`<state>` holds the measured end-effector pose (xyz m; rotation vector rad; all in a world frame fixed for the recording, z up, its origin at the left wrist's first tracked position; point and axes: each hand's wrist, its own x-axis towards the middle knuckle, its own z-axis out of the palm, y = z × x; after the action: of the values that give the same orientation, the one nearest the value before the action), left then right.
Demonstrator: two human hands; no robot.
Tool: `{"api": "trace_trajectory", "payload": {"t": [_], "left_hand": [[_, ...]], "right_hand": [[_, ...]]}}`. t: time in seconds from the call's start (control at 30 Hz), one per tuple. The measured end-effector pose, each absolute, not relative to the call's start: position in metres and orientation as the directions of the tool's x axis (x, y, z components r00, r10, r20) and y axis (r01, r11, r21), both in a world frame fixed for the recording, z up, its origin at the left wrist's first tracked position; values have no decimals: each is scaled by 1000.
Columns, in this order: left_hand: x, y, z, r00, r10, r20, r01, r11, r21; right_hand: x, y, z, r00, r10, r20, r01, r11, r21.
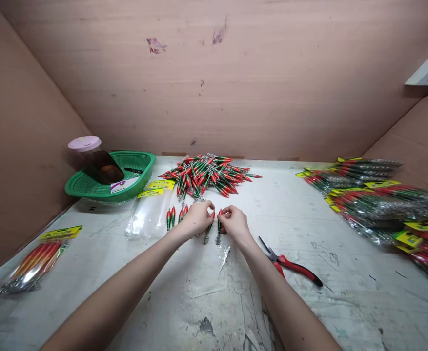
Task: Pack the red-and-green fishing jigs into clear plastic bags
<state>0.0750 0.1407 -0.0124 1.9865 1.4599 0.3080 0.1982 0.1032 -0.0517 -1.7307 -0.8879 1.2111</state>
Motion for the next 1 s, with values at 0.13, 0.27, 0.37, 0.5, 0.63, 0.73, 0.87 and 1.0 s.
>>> {"api": "trace_trajectory", "payload": {"t": [0.13,0.27,0.37,0.5,0.63,0.73,0.87,1.0], "left_hand": [[82,141,-16,321,933,-162,851,-209,481],[80,132,-18,329,935,-131,884,-256,390],[78,128,-17,319,941,-116,906,-266,331],[71,143,-11,327,945,0,909,-315,274],[55,177,-5,374,923,89,905,-384,183],[47,197,-5,477,876,67,868,-482,119],[44,205,-6,587,809,39,807,-588,48],[45,207,-6,628,777,35,778,-629,12]], "right_hand": [[194,122,-59,303,885,-353,208,-423,-882],[186,126,-68,298,908,-294,321,-385,-865],[183,127,-70,284,932,-224,425,-332,-842],[197,138,-58,254,964,-75,584,-215,-783],[222,161,-40,249,963,104,715,-110,-690],[233,174,-38,255,953,162,770,-99,-631],[242,176,-45,296,936,191,800,-133,-585],[255,178,-47,342,913,224,812,-167,-559]]}}
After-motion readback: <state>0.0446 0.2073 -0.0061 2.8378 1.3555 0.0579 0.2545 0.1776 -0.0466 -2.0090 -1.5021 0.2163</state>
